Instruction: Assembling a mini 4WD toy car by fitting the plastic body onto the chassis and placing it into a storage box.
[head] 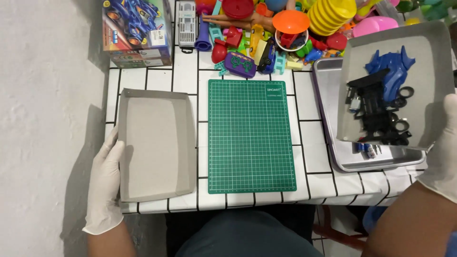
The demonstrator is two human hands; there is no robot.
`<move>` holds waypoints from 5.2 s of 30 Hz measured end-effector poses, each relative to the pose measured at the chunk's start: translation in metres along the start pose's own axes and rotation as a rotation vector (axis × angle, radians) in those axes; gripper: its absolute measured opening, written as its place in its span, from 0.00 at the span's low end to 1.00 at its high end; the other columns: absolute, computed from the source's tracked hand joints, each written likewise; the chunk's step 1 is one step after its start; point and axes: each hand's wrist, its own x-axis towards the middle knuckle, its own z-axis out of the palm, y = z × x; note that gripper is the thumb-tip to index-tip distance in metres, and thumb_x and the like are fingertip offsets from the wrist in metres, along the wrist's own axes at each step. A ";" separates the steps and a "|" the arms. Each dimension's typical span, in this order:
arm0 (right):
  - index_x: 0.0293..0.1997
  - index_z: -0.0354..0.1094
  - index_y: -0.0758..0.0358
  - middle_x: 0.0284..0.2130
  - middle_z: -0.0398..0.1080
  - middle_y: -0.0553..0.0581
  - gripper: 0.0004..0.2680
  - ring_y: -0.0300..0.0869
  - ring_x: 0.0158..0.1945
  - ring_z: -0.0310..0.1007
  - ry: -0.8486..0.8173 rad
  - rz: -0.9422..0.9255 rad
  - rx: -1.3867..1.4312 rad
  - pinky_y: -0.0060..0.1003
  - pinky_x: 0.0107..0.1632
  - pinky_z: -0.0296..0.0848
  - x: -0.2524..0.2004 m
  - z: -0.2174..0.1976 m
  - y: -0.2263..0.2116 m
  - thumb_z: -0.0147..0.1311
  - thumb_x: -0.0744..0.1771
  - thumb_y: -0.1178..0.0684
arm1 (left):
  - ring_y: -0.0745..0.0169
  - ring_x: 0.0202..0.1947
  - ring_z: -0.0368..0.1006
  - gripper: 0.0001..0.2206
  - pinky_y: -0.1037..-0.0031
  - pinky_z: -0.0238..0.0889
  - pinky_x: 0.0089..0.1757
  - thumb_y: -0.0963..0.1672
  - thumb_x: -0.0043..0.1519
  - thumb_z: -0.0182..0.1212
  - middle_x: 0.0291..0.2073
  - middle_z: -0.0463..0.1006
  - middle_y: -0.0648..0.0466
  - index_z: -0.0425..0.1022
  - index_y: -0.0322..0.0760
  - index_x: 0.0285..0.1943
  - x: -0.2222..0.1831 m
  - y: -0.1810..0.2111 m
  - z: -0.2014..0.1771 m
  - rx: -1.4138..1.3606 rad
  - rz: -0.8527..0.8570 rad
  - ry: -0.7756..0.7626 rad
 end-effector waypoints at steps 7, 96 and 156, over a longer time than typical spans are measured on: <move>0.57 0.70 0.43 0.48 0.71 0.39 0.07 0.27 0.47 0.72 -0.056 0.047 -0.242 0.23 0.44 0.73 -0.019 0.018 -0.048 0.49 0.73 0.46 | 0.73 0.64 0.67 0.25 0.75 0.60 0.60 0.45 0.63 0.46 0.67 0.71 0.64 0.67 0.50 0.72 0.005 -0.005 0.006 0.088 0.063 0.033; 0.78 0.22 0.54 0.77 0.15 0.65 0.40 0.56 0.81 0.15 -1.493 -0.428 0.065 0.56 0.76 0.34 -0.267 0.224 -0.093 0.62 0.66 0.58 | 0.49 0.69 0.67 0.24 0.61 0.61 0.69 0.46 0.63 0.62 0.66 0.70 0.43 0.66 0.36 0.69 0.047 -0.155 -0.052 0.116 1.084 -0.119; 0.61 0.66 0.66 0.55 0.64 0.67 0.14 0.55 0.54 0.69 -0.296 -0.198 -0.610 0.50 0.54 0.68 -0.088 0.115 -0.025 0.53 0.69 0.51 | 0.34 0.57 0.65 0.23 0.48 0.63 0.50 0.51 0.60 0.59 0.70 0.61 0.44 0.66 0.47 0.66 0.040 -0.088 0.063 0.982 0.904 -0.200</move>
